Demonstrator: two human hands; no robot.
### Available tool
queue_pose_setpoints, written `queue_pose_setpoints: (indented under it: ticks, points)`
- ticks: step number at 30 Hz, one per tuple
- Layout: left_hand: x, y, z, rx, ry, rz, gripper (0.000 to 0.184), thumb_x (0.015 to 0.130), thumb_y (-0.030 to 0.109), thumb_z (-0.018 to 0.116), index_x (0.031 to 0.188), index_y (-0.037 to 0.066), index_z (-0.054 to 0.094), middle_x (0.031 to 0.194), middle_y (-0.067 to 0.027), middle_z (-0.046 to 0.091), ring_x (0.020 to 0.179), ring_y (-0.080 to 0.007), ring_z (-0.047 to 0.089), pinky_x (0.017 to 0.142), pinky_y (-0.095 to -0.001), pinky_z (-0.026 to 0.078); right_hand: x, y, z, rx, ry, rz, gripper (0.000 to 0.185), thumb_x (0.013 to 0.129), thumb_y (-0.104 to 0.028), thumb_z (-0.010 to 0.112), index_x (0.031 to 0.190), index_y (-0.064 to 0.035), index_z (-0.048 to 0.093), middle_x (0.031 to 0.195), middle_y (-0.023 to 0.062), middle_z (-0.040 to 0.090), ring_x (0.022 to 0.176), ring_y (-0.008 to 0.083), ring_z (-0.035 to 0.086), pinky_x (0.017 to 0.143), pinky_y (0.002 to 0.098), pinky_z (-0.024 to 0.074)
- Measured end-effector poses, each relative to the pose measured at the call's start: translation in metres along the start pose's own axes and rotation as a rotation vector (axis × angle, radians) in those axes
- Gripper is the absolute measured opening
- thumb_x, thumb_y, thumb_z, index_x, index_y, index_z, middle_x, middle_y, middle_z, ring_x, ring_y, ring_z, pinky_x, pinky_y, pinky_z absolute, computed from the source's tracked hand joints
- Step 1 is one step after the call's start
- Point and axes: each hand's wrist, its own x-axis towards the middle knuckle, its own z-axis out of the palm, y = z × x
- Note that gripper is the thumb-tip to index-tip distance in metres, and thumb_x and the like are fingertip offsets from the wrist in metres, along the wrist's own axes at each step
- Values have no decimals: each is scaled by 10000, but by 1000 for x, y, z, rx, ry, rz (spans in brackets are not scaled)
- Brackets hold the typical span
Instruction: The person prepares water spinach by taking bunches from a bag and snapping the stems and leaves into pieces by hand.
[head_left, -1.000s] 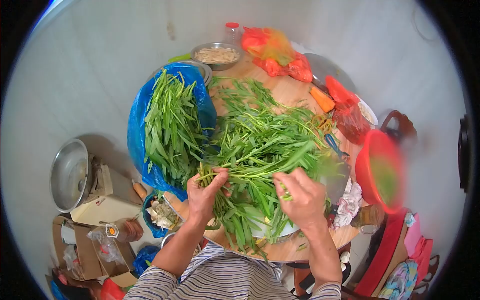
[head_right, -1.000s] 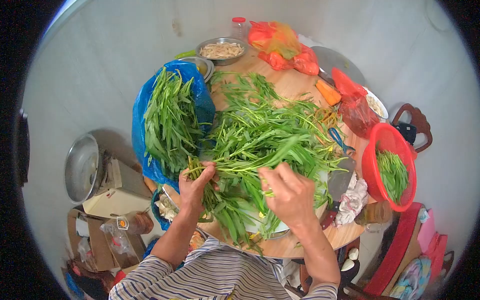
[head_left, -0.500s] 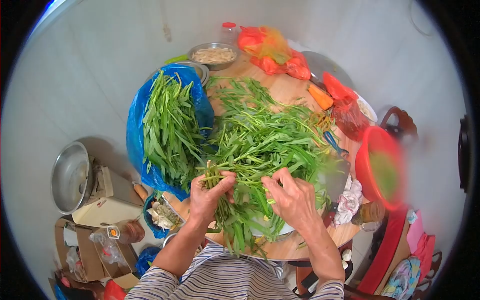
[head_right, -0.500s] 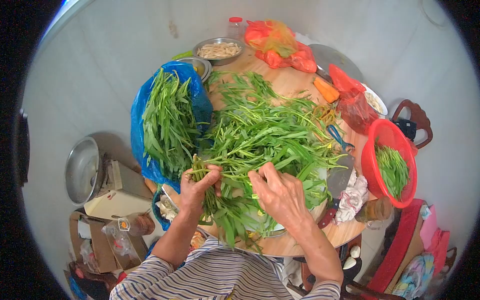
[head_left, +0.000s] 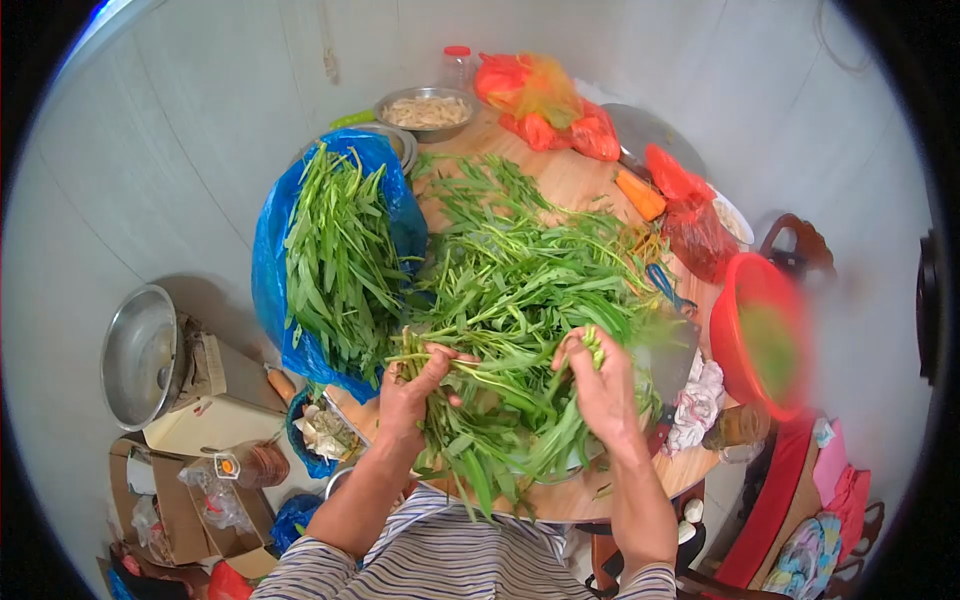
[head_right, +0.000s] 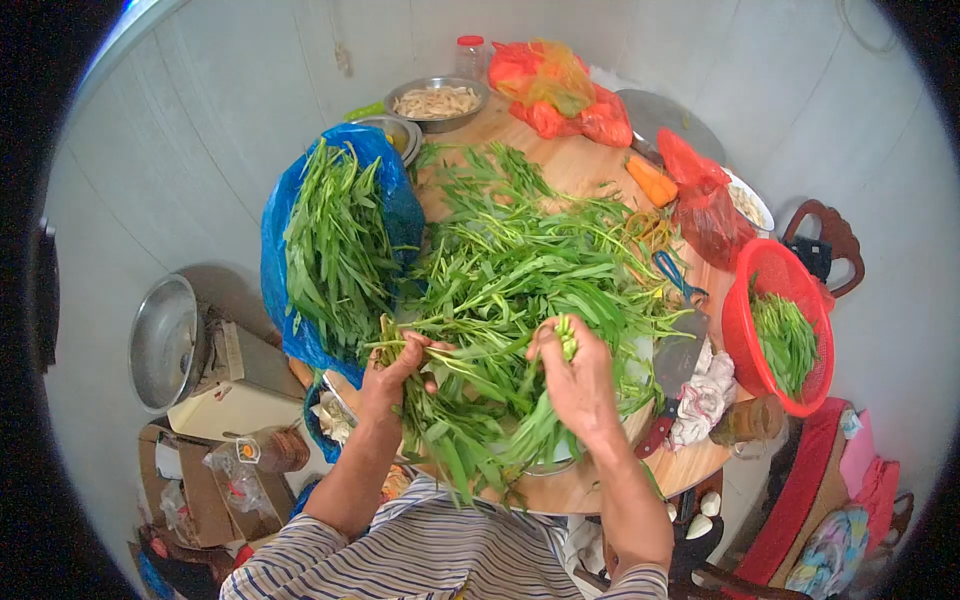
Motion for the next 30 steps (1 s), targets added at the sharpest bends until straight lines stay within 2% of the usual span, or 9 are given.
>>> queue_pose_setpoints:
  ticks: [4,6,9,13,16,19,25,26,30]
  points:
    - [10,1,-13,81,43,-136,196,936,184,696,1060,47,631,916,-84,700,810,-168,698,591,-261,558,33,-29,-18,-78,-32,-27,191,996,-196,570,964,-15,621,699,94,661,583,179,605,586,355,476]
    - [16,-9,-19,81,3,-169,203,932,175,692,1073,43,630,914,-79,696,810,-167,697,593,-262,555,54,-45,-9,-643,-50,-309,171,918,-184,666,981,-28,638,720,160,682,676,308,689,622,432,509]
    - [19,-11,-13,57,-34,-210,249,925,154,683,1131,25,626,903,-64,681,815,-165,694,605,-265,541,92,-8,9,-936,-212,-501,189,819,-145,733,958,-40,660,748,190,685,758,372,695,653,471,528]
    - [13,2,-1,79,-50,-203,299,935,155,682,1189,5,629,903,-58,668,785,-151,663,622,-262,512,106,7,22,-1127,-351,-422,274,790,-134,744,1055,-88,690,847,178,708,792,353,690,698,453,535]
    - [14,0,-1,71,-41,-190,382,965,284,687,1208,-7,639,887,-52,652,737,-120,605,608,-253,484,87,-3,12,-821,17,-687,246,710,-37,722,941,-116,695,758,86,633,715,311,660,598,422,510]
    - [15,1,5,31,-54,-208,424,957,334,698,1213,0,641,845,-41,647,695,-111,596,596,-248,480,56,-24,0,-784,154,-828,270,703,-35,719,957,-128,713,696,47,558,638,246,618,547,368,482]
    - [18,-3,23,14,-2,-233,385,942,383,712,1108,41,656,755,-17,630,602,-112,574,541,-249,479,0,-11,-12,-836,57,-942,356,661,-70,714,1010,-131,750,666,4,480,594,179,557,514,320,458]
    - [20,-7,23,-65,-15,-258,338,926,378,732,1015,60,661,756,-31,635,607,-103,582,522,-249,478,-6,-7,-14,-836,37,-914,366,666,-69,706,1022,-139,754,662,1,500,613,190,583,528,319,472]
    - [15,4,38,12,71,-404,352,874,355,791,1020,58,672,791,-31,647,615,-103,606,508,-245,480,-22,8,-23,-859,39,-904,399,658,-81,723,1051,-138,754,664,21,571,648,225,637,553,331,494]
